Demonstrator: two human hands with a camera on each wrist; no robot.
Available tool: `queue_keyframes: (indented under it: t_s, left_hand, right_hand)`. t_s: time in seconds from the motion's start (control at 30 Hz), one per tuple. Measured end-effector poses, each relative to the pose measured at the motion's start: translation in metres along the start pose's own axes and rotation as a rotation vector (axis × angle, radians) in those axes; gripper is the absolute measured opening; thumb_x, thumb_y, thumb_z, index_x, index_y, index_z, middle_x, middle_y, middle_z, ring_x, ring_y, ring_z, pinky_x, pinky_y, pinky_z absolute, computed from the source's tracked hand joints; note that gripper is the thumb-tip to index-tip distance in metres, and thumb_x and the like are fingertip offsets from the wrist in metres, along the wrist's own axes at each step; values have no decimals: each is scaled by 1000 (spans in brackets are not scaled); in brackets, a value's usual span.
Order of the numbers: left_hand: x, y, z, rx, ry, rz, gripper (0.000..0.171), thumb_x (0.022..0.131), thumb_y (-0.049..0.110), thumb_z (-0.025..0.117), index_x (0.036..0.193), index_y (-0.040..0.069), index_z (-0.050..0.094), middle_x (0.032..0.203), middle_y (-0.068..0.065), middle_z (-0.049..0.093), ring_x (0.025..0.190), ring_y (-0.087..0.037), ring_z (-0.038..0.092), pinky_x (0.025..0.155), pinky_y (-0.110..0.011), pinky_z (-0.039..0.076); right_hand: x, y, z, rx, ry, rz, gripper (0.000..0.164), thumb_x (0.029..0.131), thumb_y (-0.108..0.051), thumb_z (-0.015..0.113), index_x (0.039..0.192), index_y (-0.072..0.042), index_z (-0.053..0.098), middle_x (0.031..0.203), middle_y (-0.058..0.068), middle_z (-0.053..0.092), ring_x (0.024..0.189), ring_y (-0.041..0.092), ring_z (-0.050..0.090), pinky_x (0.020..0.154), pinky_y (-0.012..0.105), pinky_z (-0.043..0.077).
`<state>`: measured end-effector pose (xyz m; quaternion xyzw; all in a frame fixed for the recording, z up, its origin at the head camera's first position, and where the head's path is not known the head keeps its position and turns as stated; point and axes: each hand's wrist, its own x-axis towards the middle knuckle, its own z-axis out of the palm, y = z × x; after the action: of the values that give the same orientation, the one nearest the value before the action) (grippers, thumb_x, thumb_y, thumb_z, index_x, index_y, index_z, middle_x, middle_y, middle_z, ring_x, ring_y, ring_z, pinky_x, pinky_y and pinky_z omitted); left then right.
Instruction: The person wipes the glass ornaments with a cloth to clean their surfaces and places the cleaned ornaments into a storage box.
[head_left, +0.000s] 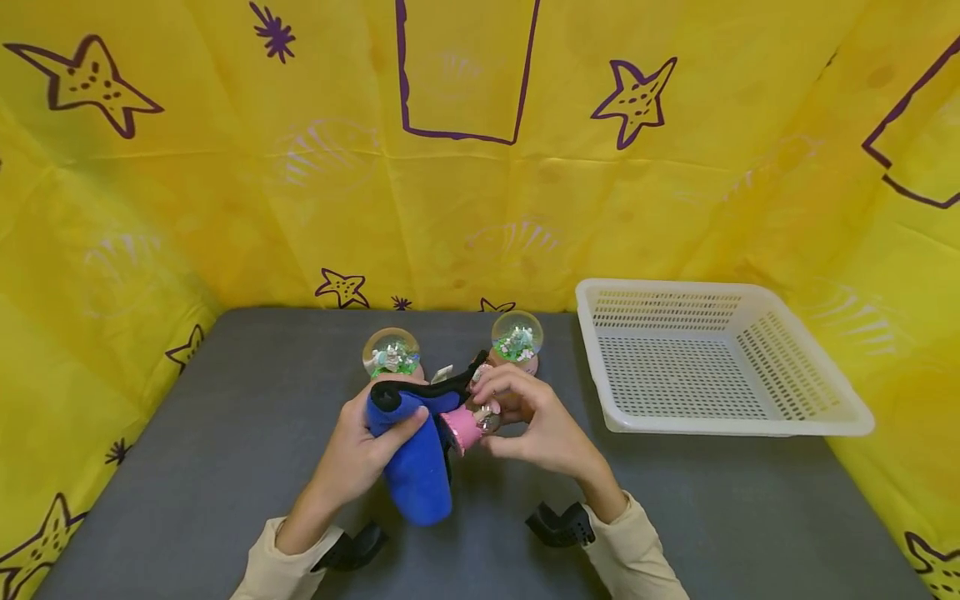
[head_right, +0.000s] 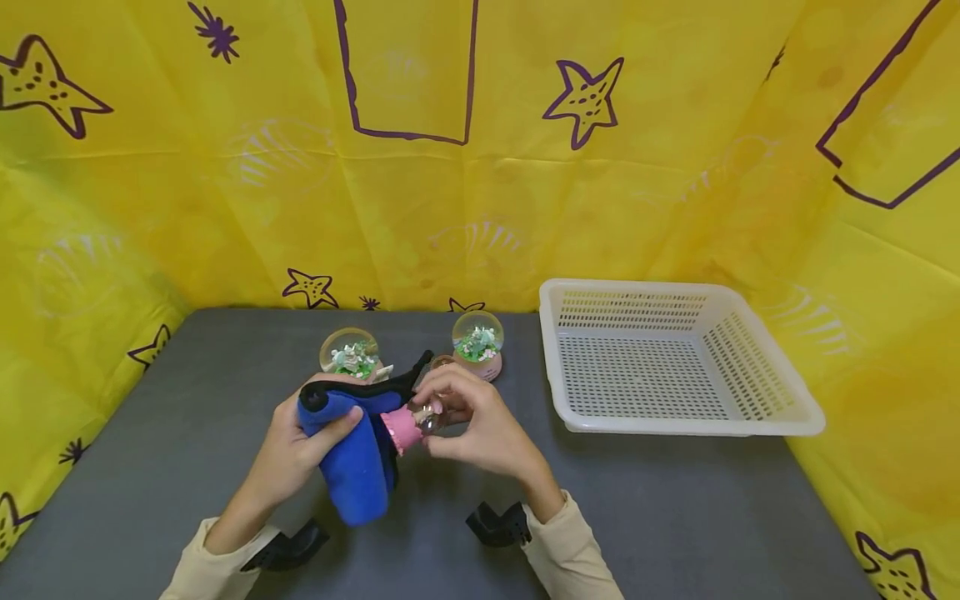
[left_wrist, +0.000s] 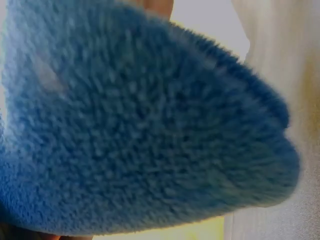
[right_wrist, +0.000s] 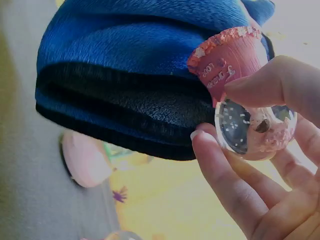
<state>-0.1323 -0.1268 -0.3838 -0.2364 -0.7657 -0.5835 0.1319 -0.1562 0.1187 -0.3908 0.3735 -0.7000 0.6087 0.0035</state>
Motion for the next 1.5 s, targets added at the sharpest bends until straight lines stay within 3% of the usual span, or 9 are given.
queue_keyframes:
  t_s: [0.23,0.37,0.53,0.8,0.9,1.03,1.1,1.33,1.5]
  left_hand:
    - [0,2,-2,-59,79,73,37,84,-13,66,118,0,63,115,10,67,102,-5,63,92,-17,49]
    - [1,1,-2,-38,33,77,36,84,-11,67,117,3,63,115,4,69,102,-5,64,91,-18,50]
    - [1,-1,-3,5,0,56,35,85,-8,69,117,6,64,113,-6,70,102,-5,65,90,-20,52]
    - [2,-2,-6,43,9,54,35,85,-7,70,117,7,65,116,-14,71,106,-3,65,91,-18,51]
    - [2,-1,-7,35,3,51,35,86,-6,70,117,7,64,119,-16,70,111,-3,64,93,-18,50]
    - [2,-1,-9,33,3,49,36,85,-7,70,118,7,64,120,-15,70,113,-3,64,95,-17,49]
    - [2,-1,-9,34,7,54,36,85,-7,70,118,7,64,119,-15,70,112,-3,64,94,-17,49]
    - [3,-1,-8,47,-1,58,36,84,-6,71,116,8,64,120,-15,70,112,-4,65,93,-17,50]
    - [2,-1,-9,57,-7,54,35,85,-5,72,116,8,64,121,-15,70,112,-4,65,94,-19,51]
  right_hand:
    - [-4,-7,-24,-78,78,55,44,75,14,75,112,-6,64,120,16,57,101,13,66,76,33,60]
    - [-13,-10,-46,-126,138,108,45,74,13,77,114,-4,64,120,13,58,96,14,68,77,29,60]
    - [-26,-9,-73,-185,222,109,47,71,17,78,113,3,64,116,12,60,83,15,67,73,25,59]
    - [-48,-13,-109,-348,438,247,49,74,16,77,119,6,62,111,-9,58,76,4,66,74,15,56]
    - [-55,-13,-119,-443,501,320,47,77,10,78,121,2,63,114,-8,57,79,0,65,74,12,54]
    - [-62,-7,-128,-576,554,401,46,78,4,78,122,0,65,122,4,58,82,-5,62,72,9,52]
    - [-64,-4,-131,-631,564,430,45,78,3,78,121,-1,65,124,10,59,83,-1,63,71,7,50]
    - [-72,4,-140,-684,549,512,46,79,1,77,123,1,65,126,22,58,93,43,67,65,8,48]
    - [-77,5,-146,-809,474,575,47,77,-2,78,122,-1,65,126,26,58,89,43,65,61,23,46]
